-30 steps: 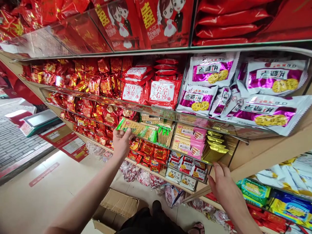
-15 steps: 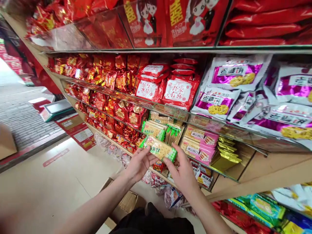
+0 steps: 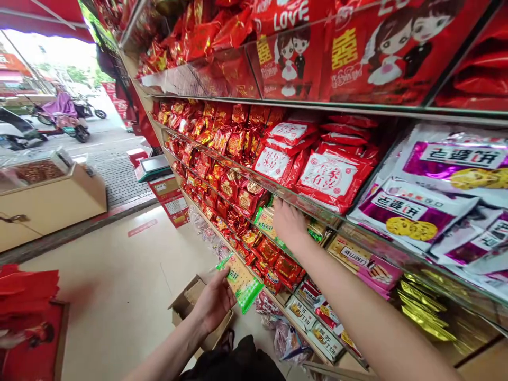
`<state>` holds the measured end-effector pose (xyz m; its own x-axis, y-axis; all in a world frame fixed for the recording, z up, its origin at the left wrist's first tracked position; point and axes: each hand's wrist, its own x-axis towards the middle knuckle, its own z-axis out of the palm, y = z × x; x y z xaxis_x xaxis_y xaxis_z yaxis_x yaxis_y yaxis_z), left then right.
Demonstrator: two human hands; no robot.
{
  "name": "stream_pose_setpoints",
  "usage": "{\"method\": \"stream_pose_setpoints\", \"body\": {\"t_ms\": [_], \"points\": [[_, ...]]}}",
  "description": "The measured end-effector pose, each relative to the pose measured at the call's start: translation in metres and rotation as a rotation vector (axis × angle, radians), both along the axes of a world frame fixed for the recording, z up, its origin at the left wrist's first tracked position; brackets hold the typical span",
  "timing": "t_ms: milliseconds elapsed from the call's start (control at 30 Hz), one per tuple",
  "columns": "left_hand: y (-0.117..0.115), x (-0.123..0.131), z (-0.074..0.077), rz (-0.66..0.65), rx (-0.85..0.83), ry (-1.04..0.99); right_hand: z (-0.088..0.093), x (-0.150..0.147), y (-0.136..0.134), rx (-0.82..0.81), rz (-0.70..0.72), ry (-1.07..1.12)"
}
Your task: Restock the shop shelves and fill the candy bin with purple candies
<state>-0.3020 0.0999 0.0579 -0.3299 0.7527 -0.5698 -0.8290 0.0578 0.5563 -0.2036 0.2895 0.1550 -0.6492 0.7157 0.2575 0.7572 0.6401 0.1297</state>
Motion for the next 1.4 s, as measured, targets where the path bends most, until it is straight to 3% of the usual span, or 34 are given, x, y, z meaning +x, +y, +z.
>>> {"method": "stream_pose_setpoints", "body": {"t_ms": [233, 500, 633, 900, 1033, 1167, 1400], "points": [[0.021, -0.032, -0.005, -0.136, 0.062, -0.027, -0.004, -0.015, 0.023, 0.001, -0.174, -0.101], [0.061, -0.097, -0.005, -0.433, 0.091, 0.014, -0.013, -0.037, 0.006, 0.187, -0.315, -0.066], [0.083, -0.116, -0.004, -0.548, 0.153, 0.033, -0.021, -0.043, -0.008, 0.274, -0.338, -0.044], [0.112, -0.103, 0.005, -0.751, 0.302, -0.056, -0.058, -0.043, -0.073, 0.367, -0.256, 0.107], [0.115, -0.092, 0.012, -0.775, 0.394, -0.101, -0.070, -0.051, -0.091, 0.146, -0.284, 0.353], [0.117, -0.091, 0.007, -0.742, 0.405, -0.088, -0.072, -0.043, -0.099, -0.079, -0.179, 0.532], [0.112, -0.095, 0.001, -0.752, 0.396, -0.088, -0.078, -0.018, -0.104, -0.135, -0.261, 0.569]]}}
